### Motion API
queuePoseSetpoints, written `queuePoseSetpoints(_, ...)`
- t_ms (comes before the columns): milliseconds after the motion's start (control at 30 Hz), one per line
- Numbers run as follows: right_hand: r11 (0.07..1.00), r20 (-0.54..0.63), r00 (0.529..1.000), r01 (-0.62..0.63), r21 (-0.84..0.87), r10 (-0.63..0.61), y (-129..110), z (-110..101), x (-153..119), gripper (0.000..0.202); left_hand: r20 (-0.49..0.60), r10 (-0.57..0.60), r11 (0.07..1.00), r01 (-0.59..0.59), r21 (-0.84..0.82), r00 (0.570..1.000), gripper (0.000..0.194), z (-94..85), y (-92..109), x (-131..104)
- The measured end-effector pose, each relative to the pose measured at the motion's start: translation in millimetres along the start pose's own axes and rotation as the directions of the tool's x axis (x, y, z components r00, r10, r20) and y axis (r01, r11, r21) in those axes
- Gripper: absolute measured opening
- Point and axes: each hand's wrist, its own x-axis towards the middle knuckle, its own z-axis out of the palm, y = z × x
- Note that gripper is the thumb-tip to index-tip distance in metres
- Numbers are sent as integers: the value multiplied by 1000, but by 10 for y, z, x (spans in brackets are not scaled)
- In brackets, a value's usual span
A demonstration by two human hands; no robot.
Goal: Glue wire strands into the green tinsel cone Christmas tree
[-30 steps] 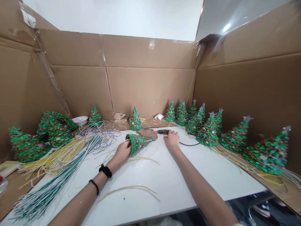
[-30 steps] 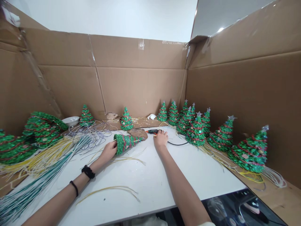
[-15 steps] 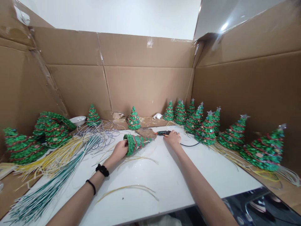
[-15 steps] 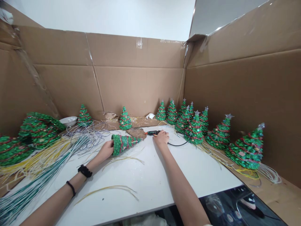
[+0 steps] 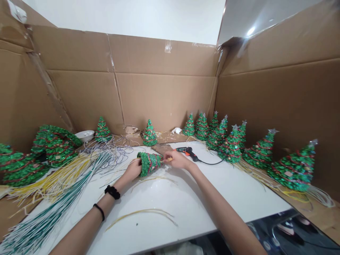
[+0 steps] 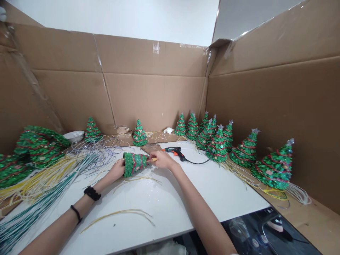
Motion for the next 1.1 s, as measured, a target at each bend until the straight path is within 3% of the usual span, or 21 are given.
queuePoseSetpoints(100,999,28,999,-32,-37,33,24,-23,-7,13,2,10,1000,-10,-1,1000,23,2,4,-8)
queuePoseSetpoints(300,999,8,1000,23,-47,-23,19,75,32,15,-6,11,996,-11,85,1000,22,-40,94,-48)
queuePoseSetpoints(467,997,-40,998,-53,-48,51,-72,151,59,19,5,42,993,-43,113,999,26,-52,126,-79)
queuePoseSetpoints(733,975,-14,999,33,-219,-37,-98,62,0,20,-15,30,992,-28,120,999,28,-34,112,-75)
queuePoseSetpoints(900,945,-9,999,33,-326,-38,-78,30,-11,16,8,79,993,-80,87,997,28,-35,68,-61)
queuePoseSetpoints(1100,922,16,999,42,-384,-39,-99,29,-7,19,5,44,995,-45,88,999,27,-36,63,-69)
